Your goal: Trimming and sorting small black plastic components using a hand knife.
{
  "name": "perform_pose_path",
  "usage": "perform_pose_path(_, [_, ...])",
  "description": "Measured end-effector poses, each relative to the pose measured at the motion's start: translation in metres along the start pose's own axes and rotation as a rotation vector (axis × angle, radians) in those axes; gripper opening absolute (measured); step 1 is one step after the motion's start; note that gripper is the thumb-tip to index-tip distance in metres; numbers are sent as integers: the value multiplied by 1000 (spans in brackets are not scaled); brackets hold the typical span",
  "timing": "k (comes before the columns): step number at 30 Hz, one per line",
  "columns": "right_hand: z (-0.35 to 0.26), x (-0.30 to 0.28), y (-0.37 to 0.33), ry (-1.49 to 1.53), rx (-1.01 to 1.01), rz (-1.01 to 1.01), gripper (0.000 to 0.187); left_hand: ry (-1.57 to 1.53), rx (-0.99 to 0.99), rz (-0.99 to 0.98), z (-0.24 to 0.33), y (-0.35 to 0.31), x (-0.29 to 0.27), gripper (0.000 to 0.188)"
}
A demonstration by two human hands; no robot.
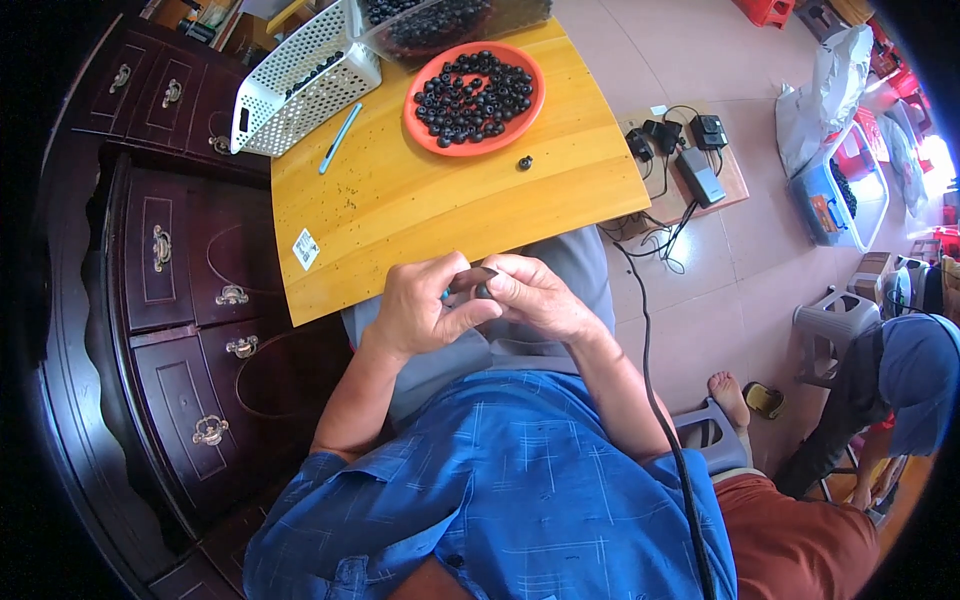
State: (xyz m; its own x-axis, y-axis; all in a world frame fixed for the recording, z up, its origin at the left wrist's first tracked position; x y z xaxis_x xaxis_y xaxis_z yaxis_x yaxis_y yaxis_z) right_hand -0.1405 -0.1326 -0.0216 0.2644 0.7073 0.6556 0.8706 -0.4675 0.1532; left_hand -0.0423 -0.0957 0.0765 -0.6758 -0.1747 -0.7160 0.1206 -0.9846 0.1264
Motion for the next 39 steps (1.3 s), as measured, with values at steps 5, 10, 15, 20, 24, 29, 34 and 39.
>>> perform_pose_path(5, [1, 0, 1, 42, 5, 52, 42, -26, -24, 6, -1, 0, 0, 49])
perform_pose_path(10, [10, -8, -1, 68, 8, 70, 41, -49, 12, 21, -5, -1, 6, 47])
perform_pose_path(15, [4, -4, 0, 3, 18, 74, 41, -38, 4, 50, -1, 1, -1, 46])
perform_pose_path(20, [8, -6, -1, 2, 53, 98, 41, -39, -15, 15, -8, 3, 2, 47])
perform_pose_path(24, [9, -8, 0, 12, 52, 102, 38, -8, -16, -11, -7, 5, 3, 48])
perform_pose_path(29, [10, -9, 2, 70, 37, 172, 33, 10, 37, 55, -11, 3, 7, 48])
perform_pose_path(34, [4, -13, 3, 101, -8, 217, 29, -62, -21, -18, -6, 14, 5, 47])
perform_pose_path(39, [-5, -23, -3, 169, 0, 244, 34, -299, -71, 28, -13, 39, -8, 37])
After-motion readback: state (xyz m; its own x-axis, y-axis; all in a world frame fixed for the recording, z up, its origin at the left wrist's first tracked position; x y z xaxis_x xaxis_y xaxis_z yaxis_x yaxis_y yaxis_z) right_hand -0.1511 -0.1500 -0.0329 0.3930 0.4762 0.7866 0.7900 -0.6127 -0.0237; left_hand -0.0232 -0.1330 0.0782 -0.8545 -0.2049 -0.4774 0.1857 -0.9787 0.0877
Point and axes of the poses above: each hand's wrist, its own y-axis towards the middle knuckle, its own x-axis out of the palm, z = x × y, the point moved 9 cm from there along y, towards the middle knuckle, and after that the axes turned 10 degrees about -x, right-handed, at the moved point
